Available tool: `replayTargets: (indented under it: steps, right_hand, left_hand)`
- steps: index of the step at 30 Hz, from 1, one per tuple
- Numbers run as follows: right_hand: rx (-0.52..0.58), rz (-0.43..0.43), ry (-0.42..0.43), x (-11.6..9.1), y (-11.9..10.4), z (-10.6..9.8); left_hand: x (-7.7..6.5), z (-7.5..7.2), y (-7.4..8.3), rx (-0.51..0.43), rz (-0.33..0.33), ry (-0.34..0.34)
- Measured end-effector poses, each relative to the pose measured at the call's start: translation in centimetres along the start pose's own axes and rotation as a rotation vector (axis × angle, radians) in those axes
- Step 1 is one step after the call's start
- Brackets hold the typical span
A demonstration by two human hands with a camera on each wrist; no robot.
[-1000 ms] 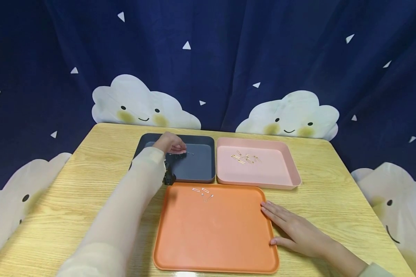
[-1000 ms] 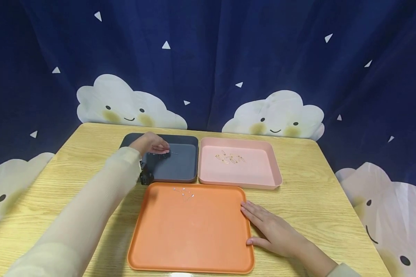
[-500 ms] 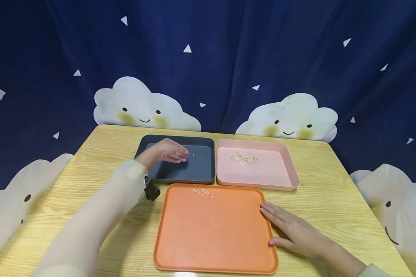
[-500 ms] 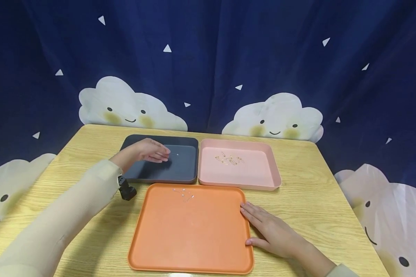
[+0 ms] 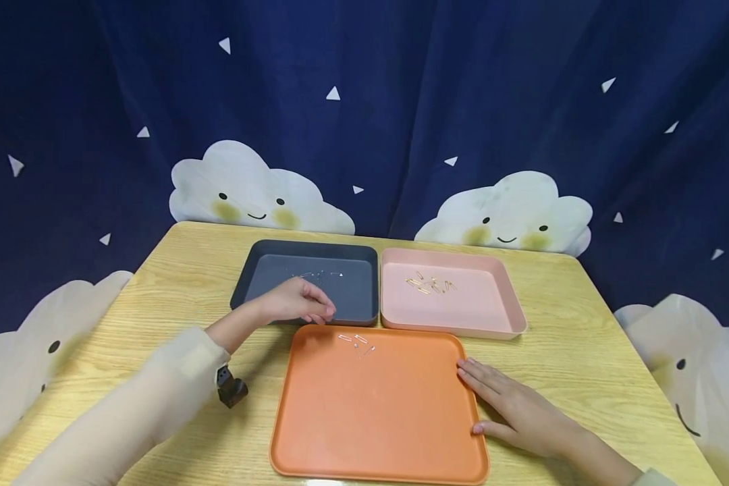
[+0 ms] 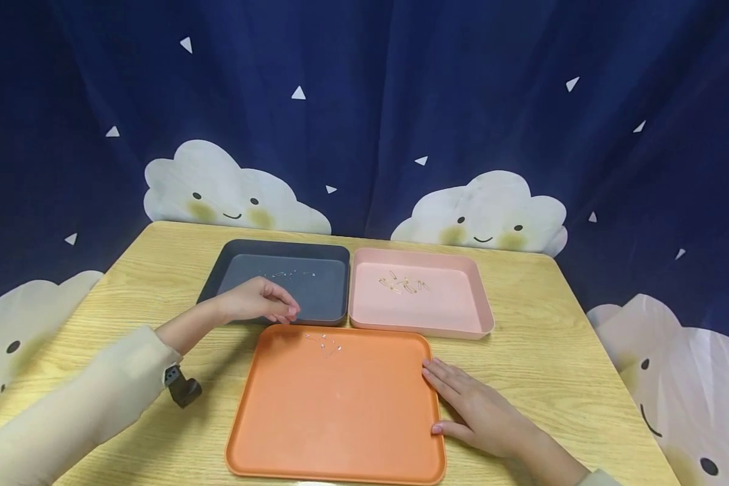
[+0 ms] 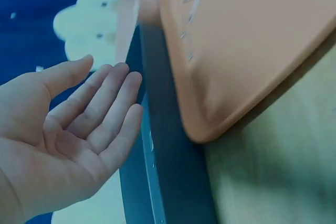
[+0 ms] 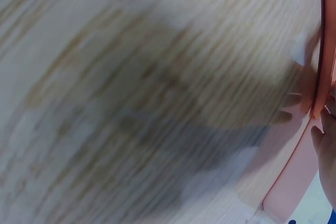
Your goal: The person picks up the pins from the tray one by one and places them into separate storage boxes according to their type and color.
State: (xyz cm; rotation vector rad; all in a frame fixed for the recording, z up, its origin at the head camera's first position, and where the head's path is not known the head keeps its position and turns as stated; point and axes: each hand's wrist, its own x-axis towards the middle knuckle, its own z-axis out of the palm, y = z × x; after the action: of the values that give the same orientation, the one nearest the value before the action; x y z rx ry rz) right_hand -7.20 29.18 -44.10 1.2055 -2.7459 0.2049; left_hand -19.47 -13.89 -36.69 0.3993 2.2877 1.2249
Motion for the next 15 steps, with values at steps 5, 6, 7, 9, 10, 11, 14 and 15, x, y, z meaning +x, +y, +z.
replayTargets:
  steps: [5, 6, 7, 9, 10, 11, 14, 15]
  right_hand:
    - [-0.015, -0.006, 0.018, -0.1, 0.0, 0.1]
    - [-0.018, -0.007, 0.019, -0.1, -0.1, 0.1]
    - [-0.014, -0.002, 0.016, -0.1, -0.1, 0.1]
    - [-0.005, 0.015, 0.006, -0.1, -0.1, 0.1]
    - [0.001, 0.024, -0.003, -0.1, -0.1, 0.1]
    - [0.007, 0.033, -0.01, -0.1, -0.2, 0.0]
    - [0.025, 0.058, -0.03, -0.1, -0.2, 0.0]
    - [0.028, 0.062, -0.033, -0.1, -0.3, 0.0]
  left_hand:
    - [-0.9, 2.6, 0.0, 0.278, 0.207, 0.031]
    - [-1.0, 3.1, -0.1, 0.351, 0.251, 0.035]
    - [-1.2, 3.7, -0.1, 0.423, 0.299, 0.038]
    - [-1.3, 4.7, -0.2, 0.555, 0.377, 0.039]
    - [-1.4, 5.1, -0.2, 0.61, 0.4, 0.037]
    - [-1.4, 5.5, -0.3, 0.657, 0.408, 0.035]
    - [-1.4, 6.4, -0.7, 0.772, 0.415, 0.033]
    - [-1.3, 6.6, -0.8, 0.802, 0.413, 0.037]
